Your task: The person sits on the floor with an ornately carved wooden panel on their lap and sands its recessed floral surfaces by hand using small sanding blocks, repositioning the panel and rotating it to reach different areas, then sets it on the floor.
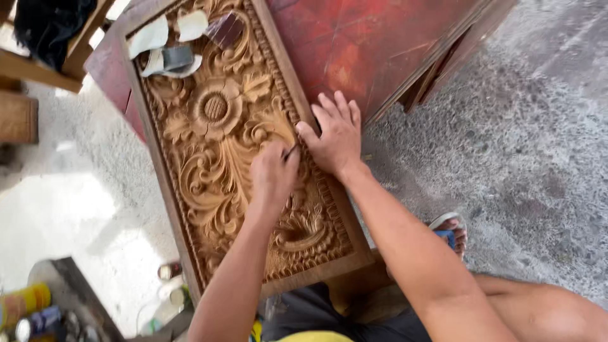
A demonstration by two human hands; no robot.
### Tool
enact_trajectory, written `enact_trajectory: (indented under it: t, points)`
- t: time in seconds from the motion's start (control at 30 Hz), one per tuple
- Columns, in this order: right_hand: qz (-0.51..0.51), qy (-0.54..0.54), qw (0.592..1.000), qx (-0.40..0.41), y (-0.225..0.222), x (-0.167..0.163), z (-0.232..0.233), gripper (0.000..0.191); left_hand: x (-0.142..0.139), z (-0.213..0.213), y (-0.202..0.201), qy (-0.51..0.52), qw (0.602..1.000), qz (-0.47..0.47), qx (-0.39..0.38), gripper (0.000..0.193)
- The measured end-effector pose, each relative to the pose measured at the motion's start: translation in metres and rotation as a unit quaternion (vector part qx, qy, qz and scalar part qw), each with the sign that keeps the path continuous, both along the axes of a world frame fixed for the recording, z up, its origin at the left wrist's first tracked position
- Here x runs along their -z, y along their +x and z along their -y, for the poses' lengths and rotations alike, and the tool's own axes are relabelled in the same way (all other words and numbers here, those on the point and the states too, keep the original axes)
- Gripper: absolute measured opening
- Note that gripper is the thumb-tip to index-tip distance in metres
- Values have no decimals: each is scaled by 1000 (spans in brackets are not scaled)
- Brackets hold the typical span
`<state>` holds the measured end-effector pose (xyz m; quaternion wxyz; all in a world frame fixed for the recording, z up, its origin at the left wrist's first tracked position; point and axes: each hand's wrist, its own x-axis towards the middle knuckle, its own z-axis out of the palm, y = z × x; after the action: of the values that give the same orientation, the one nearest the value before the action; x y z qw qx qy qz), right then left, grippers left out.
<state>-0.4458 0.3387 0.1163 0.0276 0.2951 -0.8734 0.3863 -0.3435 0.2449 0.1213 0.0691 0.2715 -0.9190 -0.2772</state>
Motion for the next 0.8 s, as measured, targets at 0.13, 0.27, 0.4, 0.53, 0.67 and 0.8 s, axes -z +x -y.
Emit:
enact_trajectory:
  t: [0.13, 0.27, 0.4, 0.53, 0.67, 0.8]
  points:
    - [12, 3, 1000, -20, -1, 4, -2, 65, -3, -8, -1, 18, 999, 9, -25, 13]
    - [27, 10, 999, -16, -4, 4, -3, 65, -8, -8, -9, 15, 999, 45, -6, 15]
    - [28, -2, 1000, -10, -7, 5, -6, 64, -11, -9, -14, -18, 1000, -8, 0, 19]
    - [32, -3, 999, -19, -4, 9, -7, 63, -4, -11, -12, 35, 998, 30, -44, 20]
    - [9, -4, 1000, -1, -8, 8, -9, 65, -1, -10, -18, -89, 987, -132, 17, 14]
    - [18, 18, 999, -31, -7, 10, -8, 65, -2, -11, -21, 183, 978, -70, -66, 21]
